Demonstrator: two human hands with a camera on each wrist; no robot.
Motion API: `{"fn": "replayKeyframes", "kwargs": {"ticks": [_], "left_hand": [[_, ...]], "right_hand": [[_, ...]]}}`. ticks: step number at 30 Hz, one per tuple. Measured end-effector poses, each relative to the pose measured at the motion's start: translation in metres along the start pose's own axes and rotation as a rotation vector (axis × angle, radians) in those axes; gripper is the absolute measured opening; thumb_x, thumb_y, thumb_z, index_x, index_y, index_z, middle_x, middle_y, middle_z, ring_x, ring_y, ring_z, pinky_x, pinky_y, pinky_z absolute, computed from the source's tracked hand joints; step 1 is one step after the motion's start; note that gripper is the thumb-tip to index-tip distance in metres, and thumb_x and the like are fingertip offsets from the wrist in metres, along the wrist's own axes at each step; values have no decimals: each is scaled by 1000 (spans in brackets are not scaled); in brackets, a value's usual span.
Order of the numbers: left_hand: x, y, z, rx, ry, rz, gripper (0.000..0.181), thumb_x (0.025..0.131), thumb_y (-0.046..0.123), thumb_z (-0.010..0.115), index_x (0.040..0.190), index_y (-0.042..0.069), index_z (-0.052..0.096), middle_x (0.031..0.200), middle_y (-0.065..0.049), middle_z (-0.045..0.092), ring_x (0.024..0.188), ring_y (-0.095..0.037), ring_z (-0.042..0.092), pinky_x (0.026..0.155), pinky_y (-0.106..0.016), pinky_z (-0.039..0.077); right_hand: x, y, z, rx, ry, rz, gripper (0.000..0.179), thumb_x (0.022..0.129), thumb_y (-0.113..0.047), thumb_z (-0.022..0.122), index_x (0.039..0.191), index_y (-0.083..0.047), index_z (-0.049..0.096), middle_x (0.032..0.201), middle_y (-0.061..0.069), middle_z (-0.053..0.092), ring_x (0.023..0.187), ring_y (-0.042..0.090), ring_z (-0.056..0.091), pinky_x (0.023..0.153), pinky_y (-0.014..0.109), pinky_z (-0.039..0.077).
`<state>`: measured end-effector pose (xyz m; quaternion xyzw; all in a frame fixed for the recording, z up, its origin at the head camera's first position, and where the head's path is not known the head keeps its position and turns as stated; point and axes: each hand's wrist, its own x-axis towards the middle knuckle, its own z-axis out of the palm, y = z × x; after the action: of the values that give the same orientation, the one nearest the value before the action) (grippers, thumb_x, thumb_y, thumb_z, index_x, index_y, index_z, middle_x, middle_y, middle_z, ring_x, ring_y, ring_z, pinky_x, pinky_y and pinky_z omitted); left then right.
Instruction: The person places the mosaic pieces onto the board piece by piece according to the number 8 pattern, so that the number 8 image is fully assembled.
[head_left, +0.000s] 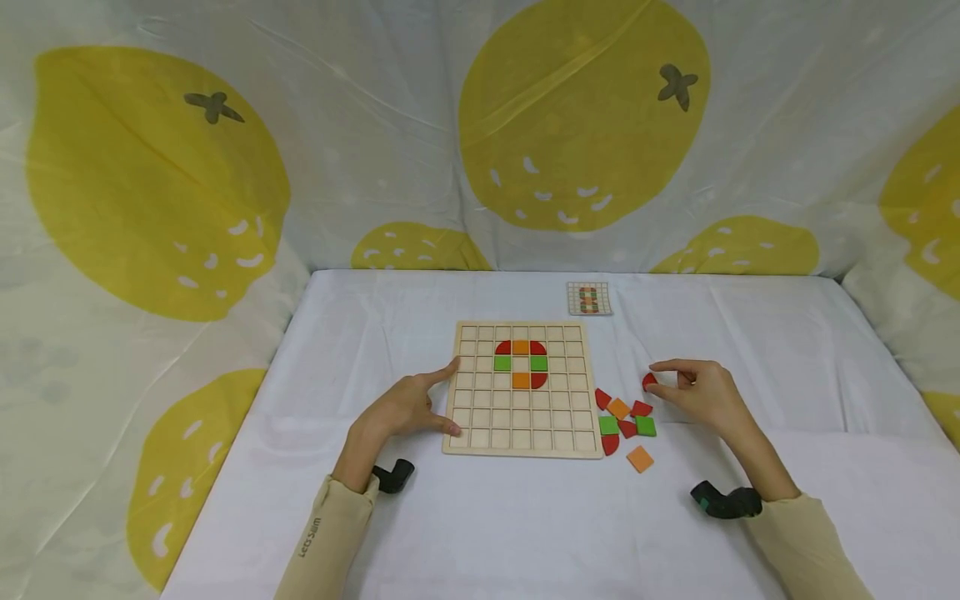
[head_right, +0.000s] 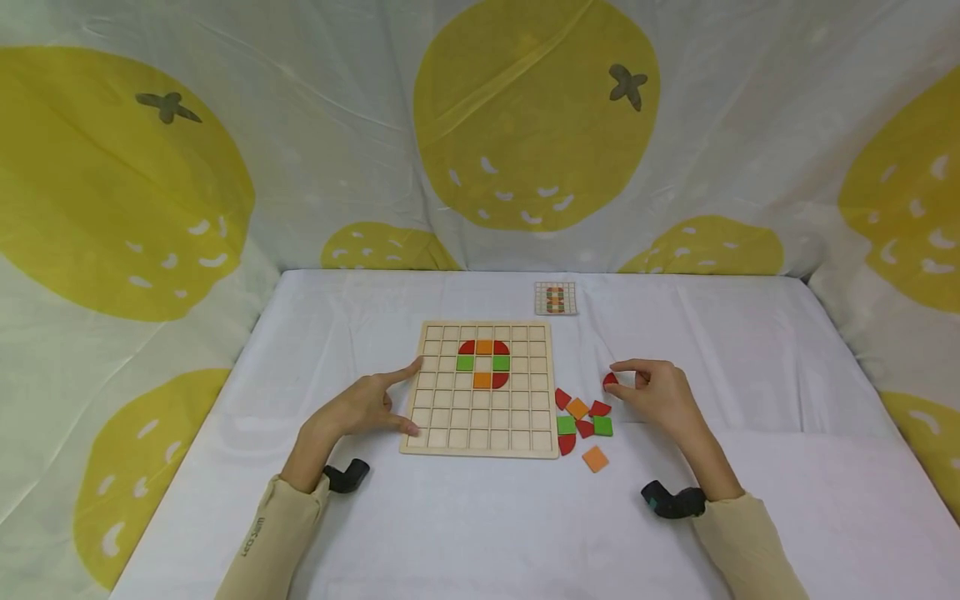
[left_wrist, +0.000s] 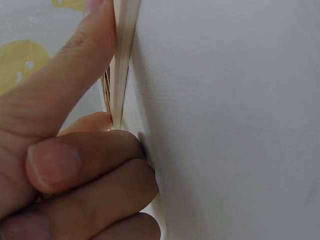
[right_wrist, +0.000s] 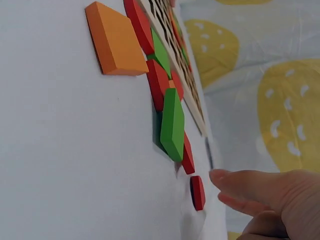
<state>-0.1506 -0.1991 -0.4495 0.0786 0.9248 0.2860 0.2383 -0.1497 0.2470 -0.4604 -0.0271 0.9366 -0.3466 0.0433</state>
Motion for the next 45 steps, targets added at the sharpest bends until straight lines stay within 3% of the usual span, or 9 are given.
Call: {"fn": "replayKeyframes", "kwargs": {"ticks": [8, 16, 24, 30, 39, 45], "left_hand": [[-1, -1, 1, 1, 3, 0, 117, 70, 39, 95, 164, 32, 25, 73, 3, 38, 67, -14, 38, 63, -29, 34], [-1, 1, 0, -5, 3, -11, 117, 70, 39, 95, 164, 33, 26, 76, 2, 39, 70, -15, 40, 65, -29, 35], [-2, 2, 0, -26, 1, 0, 117, 69, 37, 95, 164, 31, 26, 70, 4, 34, 65, -14, 35, 62, -30, 32], [-2, 2, 0, -27, 0, 4, 117, 69, 37, 95, 164, 31, 26, 68, 4, 33, 63, -13, 34, 61, -29, 31], [-1, 1, 1, -25, -7, 6, 117, 70, 38, 95, 164, 32, 26, 66, 5, 32, 62, -13, 33, 60, -29, 30], [-1, 1, 0, -19, -3, -2, 117, 69, 38, 96, 164, 32, 26, 67, 5, 33, 63, -13, 33, 61, -29, 31]], "right_hand": [[5, 9, -1, -14, -68, 43, 45, 88, -22, 84, 127, -4, 73, 67, 1, 42, 64, 17, 39, 51, 26, 28], [2, 2, 8, -18, 10, 102, 46, 81, -32, 89, 114, -3, 79, 67, 3, 46, 69, 21, 45, 53, 29, 32], [4, 1, 11, 2, -43, 40, 39, 85, -25, 86, 119, -6, 78, 64, 0, 41, 66, 18, 40, 53, 29, 28], [5, 12, 0, 6, -80, 64, 47, 82, -34, 88, 120, -9, 78, 67, 1, 41, 66, 17, 39, 53, 29, 30], [6, 31, -1, 124, -137, 77, 43, 84, -36, 87, 117, -11, 80, 60, -2, 34, 56, 11, 32, 50, 28, 28], [10, 33, 3, 146, -132, 0, 43, 86, -32, 86, 121, -9, 78, 59, -5, 31, 54, 8, 30, 49, 26, 26]]}}
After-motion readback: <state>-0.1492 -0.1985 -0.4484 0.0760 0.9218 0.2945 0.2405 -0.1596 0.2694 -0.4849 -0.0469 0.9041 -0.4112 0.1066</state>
